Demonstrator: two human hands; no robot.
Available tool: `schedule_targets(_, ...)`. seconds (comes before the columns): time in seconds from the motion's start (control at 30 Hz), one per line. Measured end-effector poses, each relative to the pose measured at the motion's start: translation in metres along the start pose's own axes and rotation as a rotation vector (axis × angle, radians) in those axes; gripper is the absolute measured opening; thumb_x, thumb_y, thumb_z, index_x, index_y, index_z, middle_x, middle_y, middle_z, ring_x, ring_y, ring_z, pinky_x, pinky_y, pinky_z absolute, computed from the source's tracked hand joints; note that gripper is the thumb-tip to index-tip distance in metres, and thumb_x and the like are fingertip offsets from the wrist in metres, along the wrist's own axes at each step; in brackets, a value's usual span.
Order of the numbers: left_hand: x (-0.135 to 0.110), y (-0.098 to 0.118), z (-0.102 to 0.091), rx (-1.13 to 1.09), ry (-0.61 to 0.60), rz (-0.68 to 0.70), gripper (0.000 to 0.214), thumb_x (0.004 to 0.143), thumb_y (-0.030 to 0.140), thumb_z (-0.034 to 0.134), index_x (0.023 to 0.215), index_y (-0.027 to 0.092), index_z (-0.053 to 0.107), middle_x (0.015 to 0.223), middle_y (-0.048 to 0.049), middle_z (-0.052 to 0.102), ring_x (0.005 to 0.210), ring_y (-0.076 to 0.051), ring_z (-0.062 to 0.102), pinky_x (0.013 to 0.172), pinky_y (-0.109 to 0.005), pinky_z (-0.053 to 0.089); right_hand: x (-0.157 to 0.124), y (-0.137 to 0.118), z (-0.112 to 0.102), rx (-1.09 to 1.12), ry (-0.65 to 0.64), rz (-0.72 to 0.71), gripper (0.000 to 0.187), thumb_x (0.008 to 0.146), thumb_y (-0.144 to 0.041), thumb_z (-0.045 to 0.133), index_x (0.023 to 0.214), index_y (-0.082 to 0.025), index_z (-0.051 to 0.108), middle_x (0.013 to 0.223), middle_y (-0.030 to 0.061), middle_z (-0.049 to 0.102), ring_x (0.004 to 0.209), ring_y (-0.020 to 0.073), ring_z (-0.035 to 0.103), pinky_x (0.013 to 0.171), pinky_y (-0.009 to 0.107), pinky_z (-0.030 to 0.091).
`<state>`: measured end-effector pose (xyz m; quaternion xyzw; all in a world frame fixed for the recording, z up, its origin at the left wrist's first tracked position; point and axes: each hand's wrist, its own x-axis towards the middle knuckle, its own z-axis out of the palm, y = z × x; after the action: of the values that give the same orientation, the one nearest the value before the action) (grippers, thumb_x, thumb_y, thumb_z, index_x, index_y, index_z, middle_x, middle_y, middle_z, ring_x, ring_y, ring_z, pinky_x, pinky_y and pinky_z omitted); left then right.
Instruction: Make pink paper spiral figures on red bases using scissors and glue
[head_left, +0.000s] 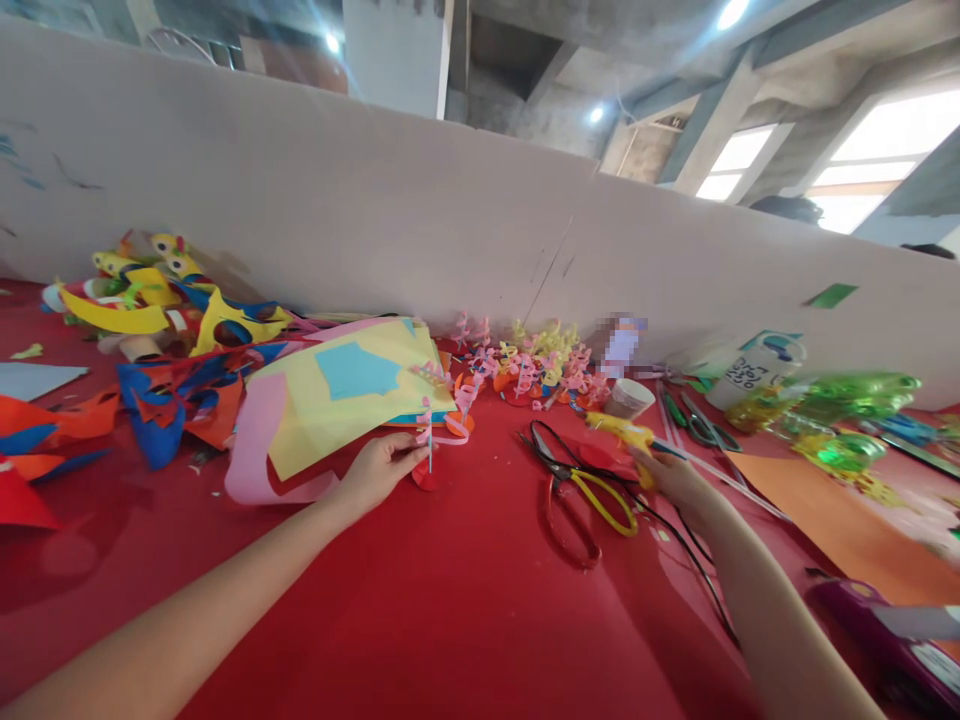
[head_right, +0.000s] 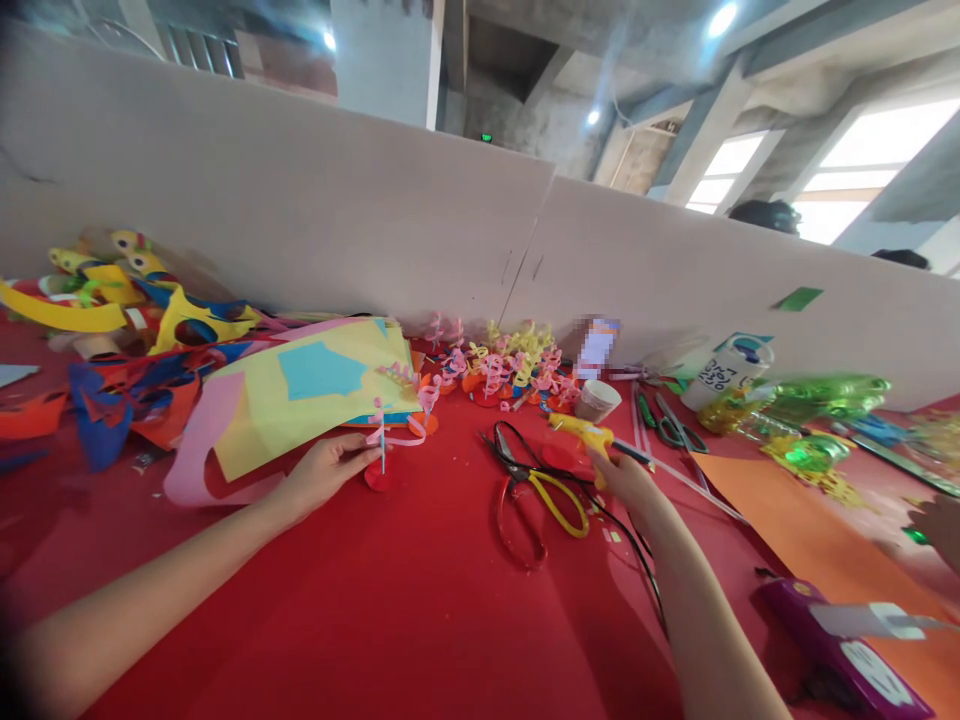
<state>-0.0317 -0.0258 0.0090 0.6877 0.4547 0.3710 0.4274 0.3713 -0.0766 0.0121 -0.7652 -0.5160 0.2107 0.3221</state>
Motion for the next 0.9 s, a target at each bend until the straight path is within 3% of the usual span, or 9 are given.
schedule_targets(0.13,-0.001,0.003,0.000,0.000,-0.001,0.002,0.025,0.075,0.038,0.058,0.079,0.016,0.070,0.086,-0.0057,0.074,0.085,-0.024,0.066,0.077,-0.033,0.050,-0.018,-0.039,0.000,0.649,-0.090,0.028,0.033,0.060,-0.046,0.073,0.069,-0.019,0.058,0.065,0.0037,0.062,0.058,0.0148,0.056,0.048,0.023,0.045)
schedule_targets(0.23,-0.001,0.004,0.001,-0.008,0.008,0.002,0.025,0.074,0.038,0.057,0.079,0.016,0.069,0.085,-0.0054,0.074,0.085,-0.023,0.066,0.076,-0.032,0.051,-0.034,-0.071,0.013,0.741,-0.184,-0.021,0.040,0.056,-0.045,0.079,0.074,-0.016,0.059,0.061,-0.0012,0.056,0.052,0.0090,0.048,0.045,0.018,0.038)
schedule_targets(0.4,-0.001,0.001,0.003,0.005,0.012,0.001,0.027,0.074,0.039,0.056,0.079,0.016,0.068,0.083,-0.0053,0.073,0.082,-0.022,0.066,0.075,-0.032,0.051,-0.058,-0.107,0.044,0.572,-0.380,-0.152,0.044,0.074,-0.051,0.063,0.098,-0.013,0.061,0.067,-0.0001,0.059,0.054,0.0099,0.048,0.050,0.022,0.040)
schedule_targets(0.5,-0.001,-0.001,0.003,0.028,0.031,0.000,0.029,0.073,0.040,0.057,0.081,0.015,0.069,0.082,-0.0054,0.073,0.079,-0.022,0.066,0.072,-0.031,0.051,-0.066,-0.121,0.055,0.369,-0.503,-0.265,0.036,0.076,-0.043,0.061,0.098,-0.014,0.063,0.086,0.0054,0.067,0.074,0.0167,0.059,0.065,0.026,0.045)
schedule_targets(0.57,-0.001,-0.003,0.003,0.046,0.045,0.003,0.030,0.074,0.040,0.057,0.082,0.014,0.069,0.081,-0.0052,0.072,0.077,-0.022,0.066,0.069,-0.030,0.050,-0.067,-0.127,0.062,0.196,-0.504,-0.290,0.032,0.075,-0.039,0.062,0.096,-0.014,0.064,0.091,0.0068,0.069,0.082,0.0213,0.062,0.071,0.029,0.046)
schedule_targets(0.67,-0.001,-0.004,0.003,0.067,0.048,0.015,0.030,0.075,0.041,0.056,0.078,0.014,0.070,0.078,-0.0043,0.071,0.074,-0.022,0.065,0.065,-0.029,0.049,-0.064,-0.132,0.072,-0.029,-0.435,-0.318,0.032,0.075,-0.037,0.062,0.096,-0.013,0.064,0.087,0.0077,0.069,0.077,0.0232,0.064,0.068,0.030,0.046)
schedule_targets(0.8,-0.001,-0.003,0.003,0.082,0.037,0.034,0.027,0.074,0.041,0.058,0.079,0.016,0.070,0.081,-0.0039,0.073,0.079,-0.022,0.065,0.068,-0.029,0.050,-0.064,-0.142,0.083,-0.107,-0.484,-0.503,0.033,0.080,-0.040,0.058,0.100,-0.015,0.064,0.092,0.0081,0.070,0.081,0.0232,0.064,0.071,0.030,0.046)
schedule_targets(0.9,-0.002,-0.002,0.003,0.092,0.039,0.033,0.027,0.075,0.040,0.057,0.078,0.017,0.069,0.083,-0.0048,0.073,0.081,-0.023,0.066,0.071,-0.030,0.050,-0.066,-0.151,0.086,-0.152,-0.528,-0.555,0.029,0.084,-0.038,0.055,0.099,-0.015,0.065,0.091,0.0085,0.070,0.080,0.0224,0.065,0.072,0.028,0.046)
